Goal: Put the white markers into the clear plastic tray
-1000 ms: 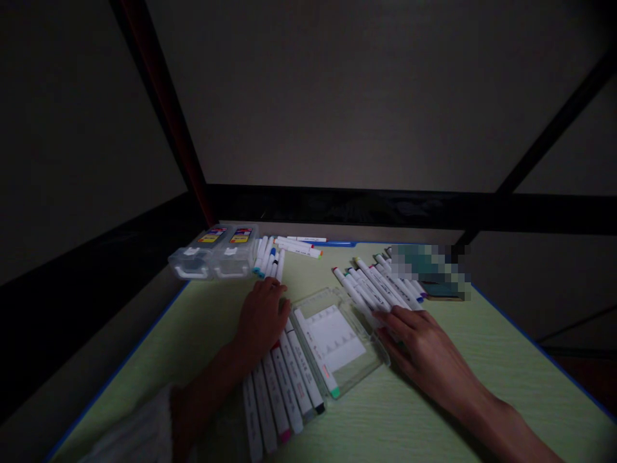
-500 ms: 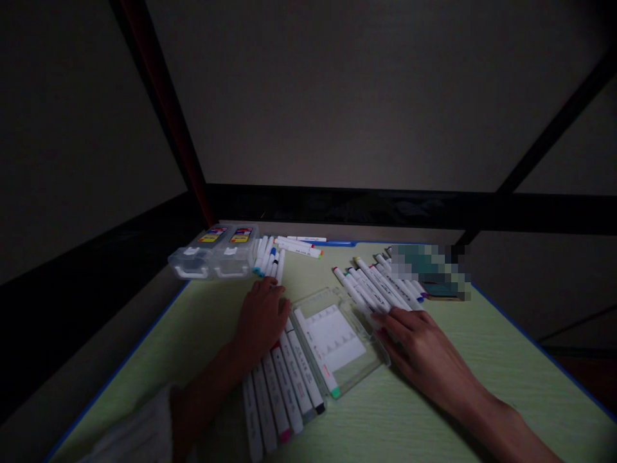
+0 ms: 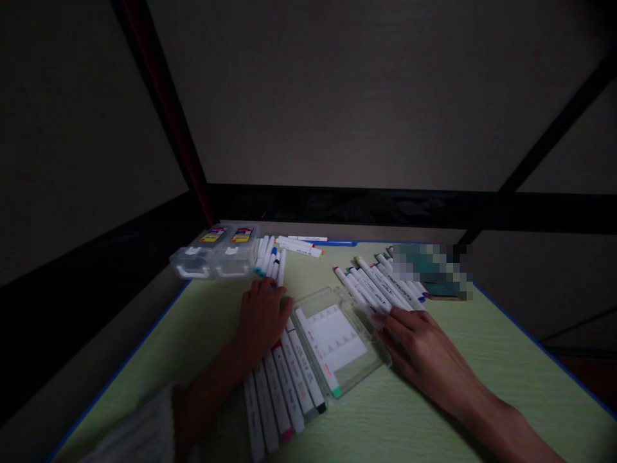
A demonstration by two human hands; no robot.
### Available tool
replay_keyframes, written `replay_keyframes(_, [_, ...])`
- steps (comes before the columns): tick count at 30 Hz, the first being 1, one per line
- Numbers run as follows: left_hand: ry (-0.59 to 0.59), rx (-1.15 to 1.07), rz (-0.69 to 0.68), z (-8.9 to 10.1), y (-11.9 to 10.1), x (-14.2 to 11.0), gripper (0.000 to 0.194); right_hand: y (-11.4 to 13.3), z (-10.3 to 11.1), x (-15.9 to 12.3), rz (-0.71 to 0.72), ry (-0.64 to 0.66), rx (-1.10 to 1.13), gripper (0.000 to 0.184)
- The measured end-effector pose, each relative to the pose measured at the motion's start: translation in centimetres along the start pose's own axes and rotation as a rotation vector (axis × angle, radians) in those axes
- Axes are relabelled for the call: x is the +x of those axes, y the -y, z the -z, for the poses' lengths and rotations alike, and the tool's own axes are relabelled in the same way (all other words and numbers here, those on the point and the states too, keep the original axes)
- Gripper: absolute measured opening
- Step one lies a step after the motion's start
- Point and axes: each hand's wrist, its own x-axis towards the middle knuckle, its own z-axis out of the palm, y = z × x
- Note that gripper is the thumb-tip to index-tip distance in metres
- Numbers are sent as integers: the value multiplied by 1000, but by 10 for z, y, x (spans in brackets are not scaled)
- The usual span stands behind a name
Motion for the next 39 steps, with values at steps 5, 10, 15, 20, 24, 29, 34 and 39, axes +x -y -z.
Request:
replay_keyframes(5, [3, 10, -22, 0, 0, -1, 30, 0, 0, 0, -6, 27, 3, 27])
replay_keyframes(10, [26, -5, -29, 2, -2, -2, 32, -1, -1, -1, -5, 32, 6, 26])
replay_keyframes(15, [26, 10, -39, 3, -2, -2, 32, -1, -2, -1, -2, 34, 1, 28])
replay_keyframes(20, [30, 35, -31, 3, -3, -2, 32, 0, 0, 0, 13, 20, -1, 26])
replay_keyframes(24, [31, 35, -20, 3, -3, -2, 32, 1, 1, 1, 27, -6, -11, 26])
replay_keyframes(29, [38, 34, -21, 3, -3, -1, 31, 0, 0, 0, 25, 7, -10, 25])
replay_keyframes(34, [40, 43, -15, 2, -3, -1, 29, 0, -2, -1, 11, 42, -11, 23])
replay_keyframes(39, [49, 57, -15, 2, -3, -2, 29, 0, -1, -1, 16, 53, -1, 22])
